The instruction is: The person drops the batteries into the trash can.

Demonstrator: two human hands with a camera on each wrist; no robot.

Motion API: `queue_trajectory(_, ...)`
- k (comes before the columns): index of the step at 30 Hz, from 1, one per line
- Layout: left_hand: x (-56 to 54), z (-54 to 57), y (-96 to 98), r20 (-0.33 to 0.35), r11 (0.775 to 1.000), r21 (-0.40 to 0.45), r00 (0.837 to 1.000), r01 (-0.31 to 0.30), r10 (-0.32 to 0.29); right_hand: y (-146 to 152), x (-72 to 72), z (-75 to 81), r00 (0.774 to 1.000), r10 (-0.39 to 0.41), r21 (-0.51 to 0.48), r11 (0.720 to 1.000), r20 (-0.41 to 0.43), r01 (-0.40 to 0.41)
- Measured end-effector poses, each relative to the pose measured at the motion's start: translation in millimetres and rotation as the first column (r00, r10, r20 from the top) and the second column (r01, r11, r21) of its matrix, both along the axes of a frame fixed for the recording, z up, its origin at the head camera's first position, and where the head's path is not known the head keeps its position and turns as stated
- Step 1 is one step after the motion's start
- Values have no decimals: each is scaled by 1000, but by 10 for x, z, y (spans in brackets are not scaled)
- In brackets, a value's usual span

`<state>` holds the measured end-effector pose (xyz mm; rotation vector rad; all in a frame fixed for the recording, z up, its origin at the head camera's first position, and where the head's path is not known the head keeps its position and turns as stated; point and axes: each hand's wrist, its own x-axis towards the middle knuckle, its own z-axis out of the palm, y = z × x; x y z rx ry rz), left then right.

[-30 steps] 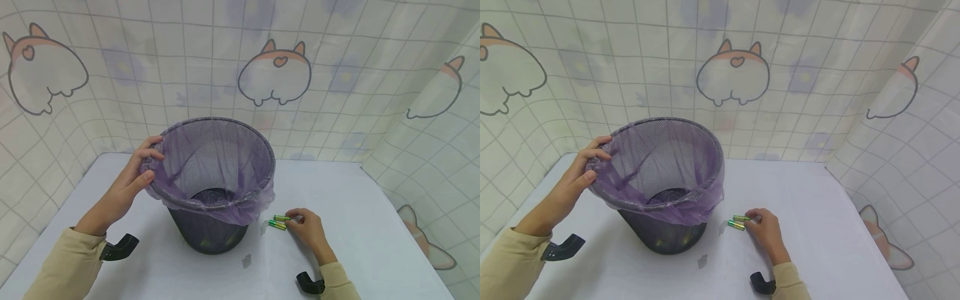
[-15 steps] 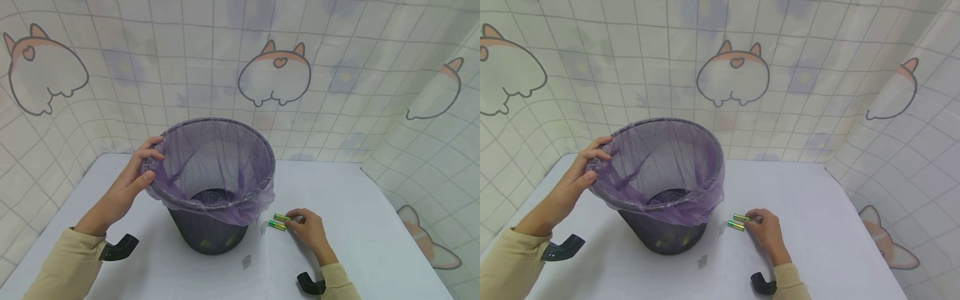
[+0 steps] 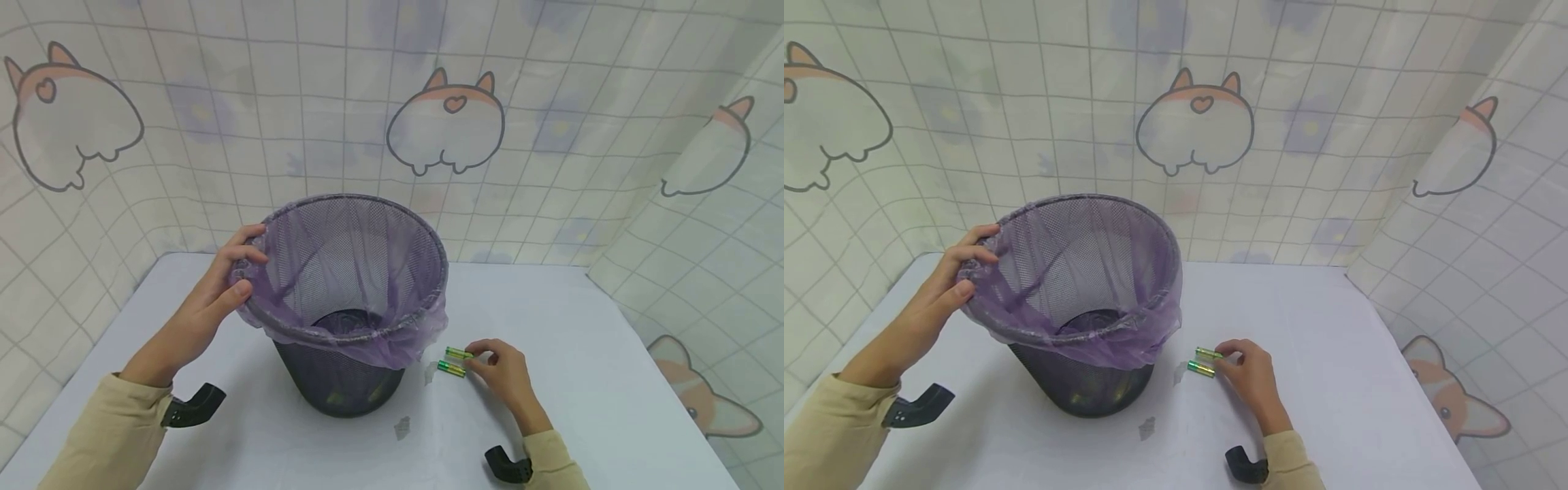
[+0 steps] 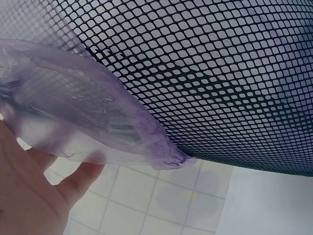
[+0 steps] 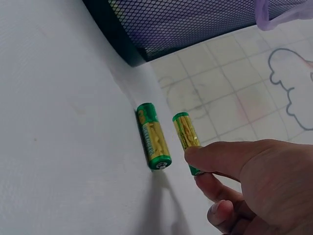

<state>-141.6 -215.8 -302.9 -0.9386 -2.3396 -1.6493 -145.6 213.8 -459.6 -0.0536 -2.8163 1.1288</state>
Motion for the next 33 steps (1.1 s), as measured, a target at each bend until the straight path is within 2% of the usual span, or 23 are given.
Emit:
queue_trajectory(12, -9, 3, 8, -14, 1000, 2, 1000, -7, 7, 7, 45, 197, 992, 15, 8, 1000, -123, -15)
queue_trajectory(19, -2, 10, 13, -7, 1000, 23, 1000, -19, 19, 6, 57, 313, 980, 41, -3, 999, -194, -42)
queue_trajectory(27, -4, 7, 17, -2, 999, 12, 1000, -31, 31, -11, 86, 471, 969, 17, 34, 999, -245, -9)
queue_trajectory(33, -1, 11, 24, -1, 1000, 11, 1000, -29, 29, -21, 126, 594, 949, 12, 43, 999, -316, 1)
